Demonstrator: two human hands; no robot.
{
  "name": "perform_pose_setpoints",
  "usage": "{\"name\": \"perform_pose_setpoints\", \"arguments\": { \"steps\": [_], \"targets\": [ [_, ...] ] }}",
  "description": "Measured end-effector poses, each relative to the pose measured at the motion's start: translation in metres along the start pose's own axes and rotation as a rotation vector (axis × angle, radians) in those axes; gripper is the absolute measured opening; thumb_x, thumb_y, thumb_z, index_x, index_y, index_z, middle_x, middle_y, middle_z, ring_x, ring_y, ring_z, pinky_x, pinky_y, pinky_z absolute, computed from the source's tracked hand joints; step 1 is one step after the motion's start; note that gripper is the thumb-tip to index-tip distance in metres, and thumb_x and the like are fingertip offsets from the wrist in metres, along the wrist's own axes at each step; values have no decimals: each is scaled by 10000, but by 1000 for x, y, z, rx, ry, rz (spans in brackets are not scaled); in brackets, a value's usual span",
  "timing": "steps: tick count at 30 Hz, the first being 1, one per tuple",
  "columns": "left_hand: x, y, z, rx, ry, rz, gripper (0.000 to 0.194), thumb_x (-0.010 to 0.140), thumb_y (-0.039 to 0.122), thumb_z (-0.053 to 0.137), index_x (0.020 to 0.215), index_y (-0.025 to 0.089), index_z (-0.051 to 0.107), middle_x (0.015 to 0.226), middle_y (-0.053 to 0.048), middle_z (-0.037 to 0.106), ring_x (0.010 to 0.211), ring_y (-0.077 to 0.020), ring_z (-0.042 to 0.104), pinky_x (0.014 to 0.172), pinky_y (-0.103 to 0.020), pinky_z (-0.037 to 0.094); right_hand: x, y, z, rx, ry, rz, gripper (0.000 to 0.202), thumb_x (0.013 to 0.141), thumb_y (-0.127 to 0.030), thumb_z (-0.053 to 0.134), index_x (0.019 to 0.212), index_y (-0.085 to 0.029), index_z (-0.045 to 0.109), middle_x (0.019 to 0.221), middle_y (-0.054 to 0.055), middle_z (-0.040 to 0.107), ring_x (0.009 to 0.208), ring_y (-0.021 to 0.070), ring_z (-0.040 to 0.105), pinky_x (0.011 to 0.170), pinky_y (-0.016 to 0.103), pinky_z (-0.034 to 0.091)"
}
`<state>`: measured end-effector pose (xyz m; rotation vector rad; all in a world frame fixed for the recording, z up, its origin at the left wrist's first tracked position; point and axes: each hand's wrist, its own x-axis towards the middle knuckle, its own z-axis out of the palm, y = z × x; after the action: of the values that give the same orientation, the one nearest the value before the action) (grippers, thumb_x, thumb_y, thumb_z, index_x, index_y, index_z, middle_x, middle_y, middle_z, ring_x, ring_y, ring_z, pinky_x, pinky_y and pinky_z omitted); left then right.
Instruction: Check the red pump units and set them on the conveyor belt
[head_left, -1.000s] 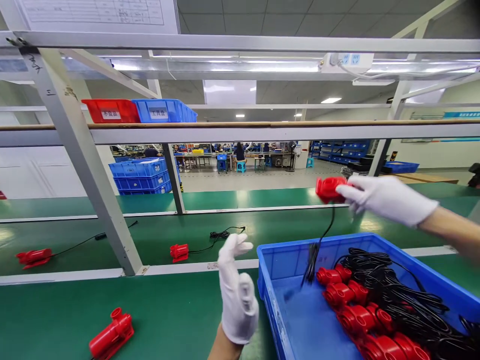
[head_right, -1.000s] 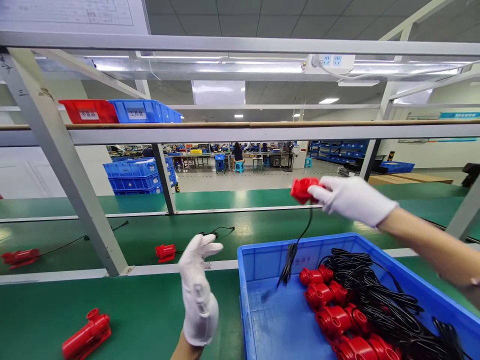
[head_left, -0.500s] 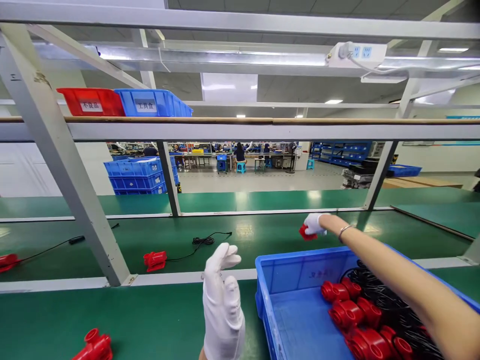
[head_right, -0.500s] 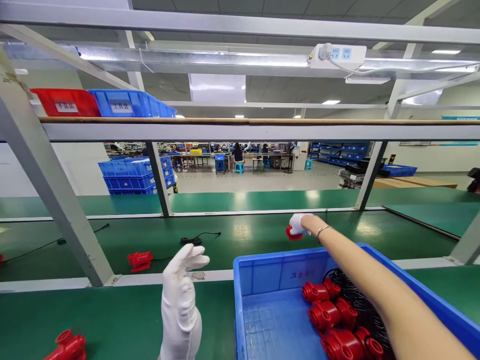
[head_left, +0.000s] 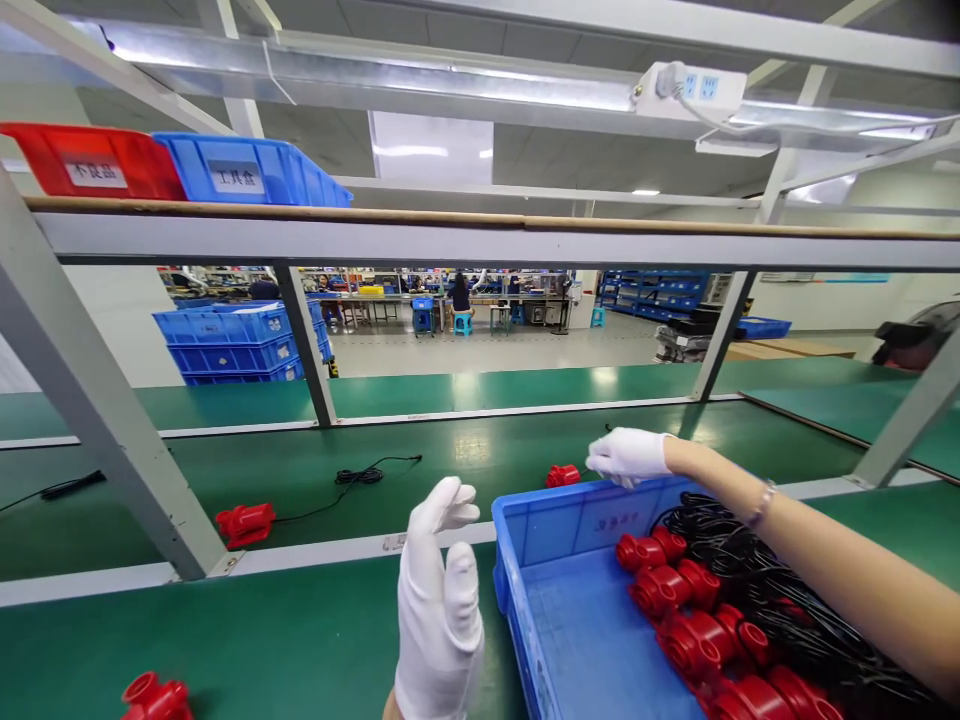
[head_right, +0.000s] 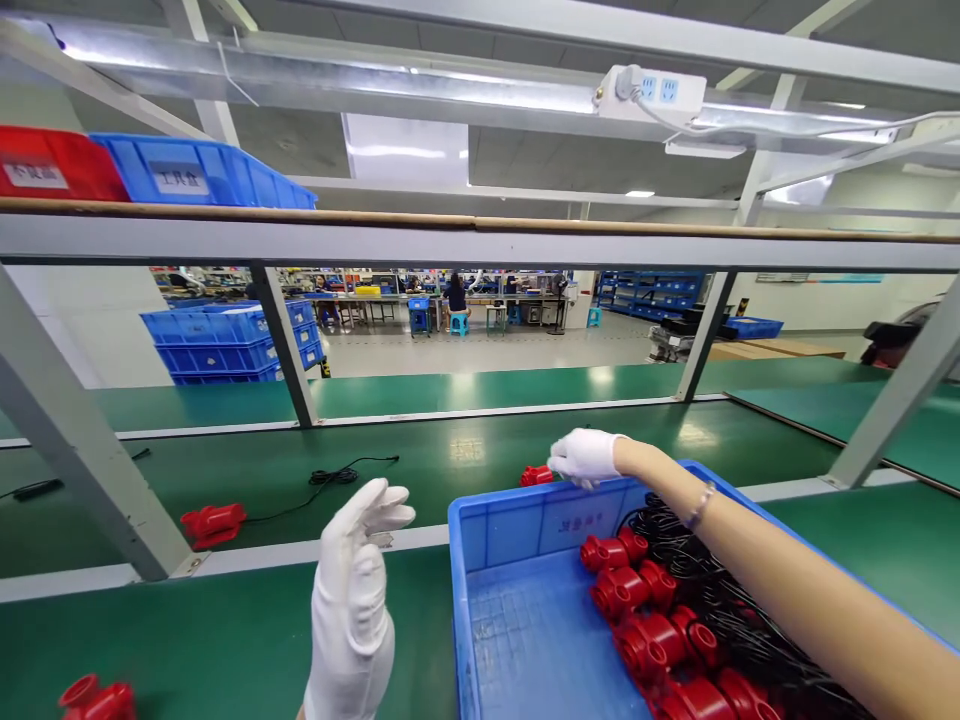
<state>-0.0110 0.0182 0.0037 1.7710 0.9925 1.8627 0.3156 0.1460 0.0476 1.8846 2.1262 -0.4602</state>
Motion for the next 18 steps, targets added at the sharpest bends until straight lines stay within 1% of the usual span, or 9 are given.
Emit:
{"name": "perform_pose_setpoints", "arguments": {
  "steps": [2, 4, 7, 9, 10, 12, 15, 17, 18],
  "targets": [
    [-3, 6, 3, -4, -36, 13, 403, 1010, 372, 377, 1396, 268, 423, 1271, -100, 561, 1059, -249, 590, 928, -448, 475, -26, 3, 23, -15, -58, 35, 338, 982, -433, 518, 989, -121, 647, 854, 20, 672, 713, 120, 643, 702, 298, 553],
    [-7, 14, 8, 1, -91, 25, 397, 1011, 358, 376, 1397, 275, 413, 1260, -95, 560, 1048, -237, 588, 919, -430, 475, -44, 0, 52, -45, -58, 86, 291, 957, -402, 572, 971, -122, 653, 891, 31, 676, 772, 134, 651, 746, 324, 554],
    [-13, 26, 16, 1, -192, 45, 387, 1013, 335, 367, 1396, 296, 395, 1240, -84, 562, 1024, -220, 586, 906, -411, 472, -55, -13, 91, -57, 35, 135, 280, 935, -367, 611, 1086, -132, 635, 1047, 62, 661, 931, 177, 644, 855, 386, 534],
    [-17, 33, 22, -14, -266, 52, 379, 1010, 329, 372, 1385, 291, 399, 1236, -87, 563, 1023, -222, 583, 906, -414, 469, -57, -21, 105, -27, 111, 140, 299, 939, -363, 604, 1134, -137, 617, 1081, 67, 649, 954, 184, 637, 866, 390, 527],
    [-20, 36, 25, -26, -304, 47, 374, 1006, 330, 381, 1376, 281, 409, 1235, -92, 564, 1023, -225, 583, 911, -418, 466, -59, -24, 106, -6, 150, 138, 291, 940, -366, 600, 1120, -138, 619, 1060, 61, 650, 934, 178, 636, 856, 382, 526],
    [-24, 39, 30, -56, -374, 8, 364, 1000, 334, 404, 1356, 257, 432, 1237, -101, 572, 1033, -228, 587, 932, -425, 460, -66, -28, 95, 49, 241, 132, 257, 937, -368, 597, 1039, -134, 627, 949, 39, 655, 850, 158, 631, 813, 354, 518],
    [-31, 41, 39, -102, -412, -116, 351, 997, 354, 429, 1319, 224, 477, 1246, -114, 591, 1101, -234, 586, 1003, -434, 431, -93, -36, 58, 163, 429, 120, 193, 937, -343, 542, 930, -155, 585, 770, 13, 641, 720, 147, 608, 709, 287, 472],
    [-36, 42, 47, -138, -410, -231, 381, 988, 383, 455, 1323, 205, 488, 1307, -131, 578, 1200, -252, 551, 1069, -448, 385, -119, -49, 31, 245, 546, 100, 192, 936, -371, 490, 893, -189, 534, 740, 10, 648, 701, 153, 612, 653, 257, 441],
    [-39, 42, 51, -170, -413, -286, 421, 980, 402, 477, 1349, 199, 474, 1358, -139, 551, 1257, -259, 517, 1101, -452, 354, -133, -58, 21, 277, 584, 83, 215, 937, -406, 467, 878, -204, 513, 745, 6, 657, 701, 153, 617, 633, 246, 435]
  ]
}}
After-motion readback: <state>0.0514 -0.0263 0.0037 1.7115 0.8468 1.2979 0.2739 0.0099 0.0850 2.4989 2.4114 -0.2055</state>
